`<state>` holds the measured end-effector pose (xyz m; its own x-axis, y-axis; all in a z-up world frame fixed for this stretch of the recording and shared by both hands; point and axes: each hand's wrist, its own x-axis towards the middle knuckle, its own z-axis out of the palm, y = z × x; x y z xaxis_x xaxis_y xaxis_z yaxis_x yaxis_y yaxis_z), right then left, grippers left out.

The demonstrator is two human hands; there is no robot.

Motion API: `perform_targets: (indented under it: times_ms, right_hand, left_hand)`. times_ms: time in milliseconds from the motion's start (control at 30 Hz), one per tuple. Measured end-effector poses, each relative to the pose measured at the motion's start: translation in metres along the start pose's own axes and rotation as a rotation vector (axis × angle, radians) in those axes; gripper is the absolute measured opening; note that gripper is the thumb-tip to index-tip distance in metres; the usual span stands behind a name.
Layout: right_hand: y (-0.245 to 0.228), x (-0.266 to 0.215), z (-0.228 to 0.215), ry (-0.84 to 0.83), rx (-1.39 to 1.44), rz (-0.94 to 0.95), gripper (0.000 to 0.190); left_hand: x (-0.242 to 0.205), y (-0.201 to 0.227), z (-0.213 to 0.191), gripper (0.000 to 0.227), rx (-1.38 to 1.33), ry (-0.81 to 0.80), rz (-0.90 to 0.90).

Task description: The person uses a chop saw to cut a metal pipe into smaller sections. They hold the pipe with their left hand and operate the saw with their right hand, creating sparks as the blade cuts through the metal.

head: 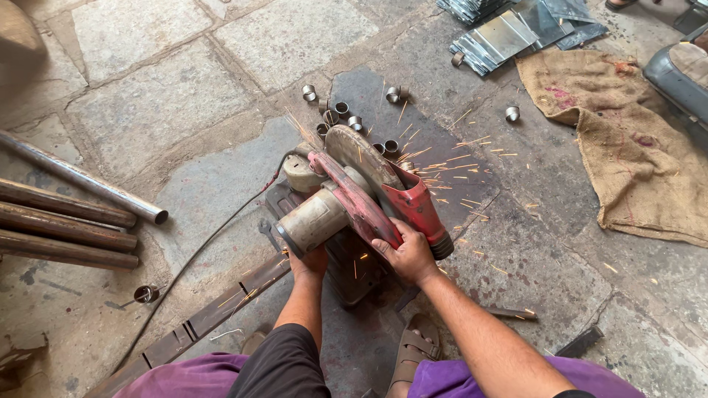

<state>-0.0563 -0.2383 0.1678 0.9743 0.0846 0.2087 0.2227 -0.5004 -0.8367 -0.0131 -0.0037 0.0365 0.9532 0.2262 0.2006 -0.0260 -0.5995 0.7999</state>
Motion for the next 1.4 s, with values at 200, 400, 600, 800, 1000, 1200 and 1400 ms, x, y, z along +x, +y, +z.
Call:
perform_targets:
  times_ms: [200,400,600,800,1000,1200,1400]
  right_hand:
    - [0.002,-0.002,0.002,0.002,0.042,0.006,0.058]
    - [0.006,-0.003,0.003,0.011,0.031,-0.005,0.057]
    - [0.006,-0.005,0.003,0.008,0.035,0.003,0.058]
    - [0.010,-0.004,0.004,0.005,0.028,0.000,0.061]
    - [0.007,0.006,0.004,-0.027,-0.073,0.048,0.065]
    - [-0.034,0.053,-0.008,-0.065,-0.220,-0.020,0.069]
    - [-0.114,0.123,-0.020,-0.231,-0.250,0.148,0.053]
  left_hand:
    - [0.001,-0.021,0.012,0.046,0.149,-0.008,0.066]
    - [0.000,-0.026,0.017,0.047,0.113,-0.025,-0.008]
    - [0.000,-0.037,0.028,0.048,0.454,-0.028,0.128]
    - [-0.001,-0.043,0.028,0.047,0.262,-0.027,0.044]
    - [0.001,-0.047,0.035,0.043,0.542,-0.073,0.084]
    - [0.008,-0.033,0.024,0.040,0.835,-0.509,-0.077]
    - [0.015,-0.021,0.017,0.040,0.813,-0.322,-0.007]
